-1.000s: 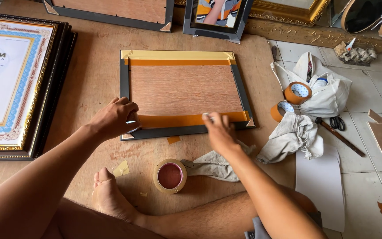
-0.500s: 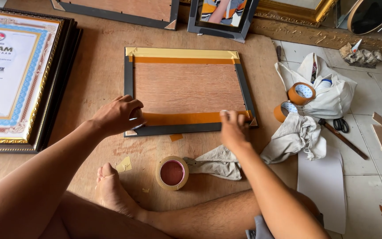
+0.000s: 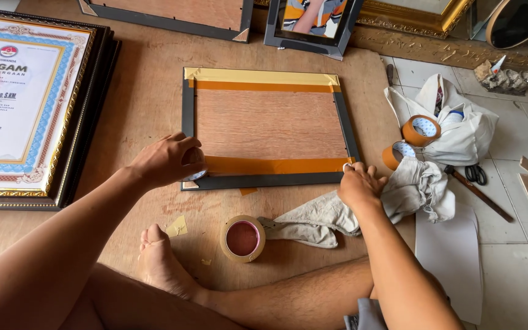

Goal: Applying adhesive tape to the back of a picture frame and smoothing it with a cloth

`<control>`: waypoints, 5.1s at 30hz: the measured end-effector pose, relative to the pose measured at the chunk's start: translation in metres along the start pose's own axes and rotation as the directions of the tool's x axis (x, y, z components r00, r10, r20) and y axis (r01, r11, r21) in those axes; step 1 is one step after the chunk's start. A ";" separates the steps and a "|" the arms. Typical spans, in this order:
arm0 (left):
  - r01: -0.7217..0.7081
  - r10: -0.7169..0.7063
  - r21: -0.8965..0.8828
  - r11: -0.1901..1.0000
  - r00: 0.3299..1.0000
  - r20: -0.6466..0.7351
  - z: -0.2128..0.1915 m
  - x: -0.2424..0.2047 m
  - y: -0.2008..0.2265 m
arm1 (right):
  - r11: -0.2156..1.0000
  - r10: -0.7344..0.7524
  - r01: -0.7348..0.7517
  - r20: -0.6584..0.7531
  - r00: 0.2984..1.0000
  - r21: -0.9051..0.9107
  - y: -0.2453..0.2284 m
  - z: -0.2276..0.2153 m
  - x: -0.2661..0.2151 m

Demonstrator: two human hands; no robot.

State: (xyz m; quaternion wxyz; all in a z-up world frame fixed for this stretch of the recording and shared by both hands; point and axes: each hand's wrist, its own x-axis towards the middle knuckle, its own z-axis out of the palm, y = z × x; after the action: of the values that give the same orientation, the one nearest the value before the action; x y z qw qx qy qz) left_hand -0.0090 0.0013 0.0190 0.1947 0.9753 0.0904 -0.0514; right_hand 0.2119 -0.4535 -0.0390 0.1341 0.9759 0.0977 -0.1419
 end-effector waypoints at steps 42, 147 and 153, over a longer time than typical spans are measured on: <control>-0.075 0.080 0.045 0.996 0.991 -0.111 0.065 0.038 0.002 | 0.978 0.068 -0.085 0.095 0.993 0.191 -0.026 -0.011 -0.023; -0.105 0.260 0.575 0.811 0.946 -0.193 0.107 0.042 0.025 | 0.995 -0.071 0.073 -0.034 0.997 0.071 -0.036 0.025 0.011; -0.104 0.295 0.595 0.797 0.927 -0.232 0.122 0.053 0.016 | 0.834 -0.422 0.526 -0.423 0.802 0.167 -0.111 0.027 -0.041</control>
State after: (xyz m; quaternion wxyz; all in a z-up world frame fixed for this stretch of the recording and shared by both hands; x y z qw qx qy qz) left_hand 0.0378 -0.0522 -0.0939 -0.1198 0.9877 -0.0042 0.1005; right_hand 0.1406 -0.3626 -0.0775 -0.0642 0.9369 0.3436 0.0025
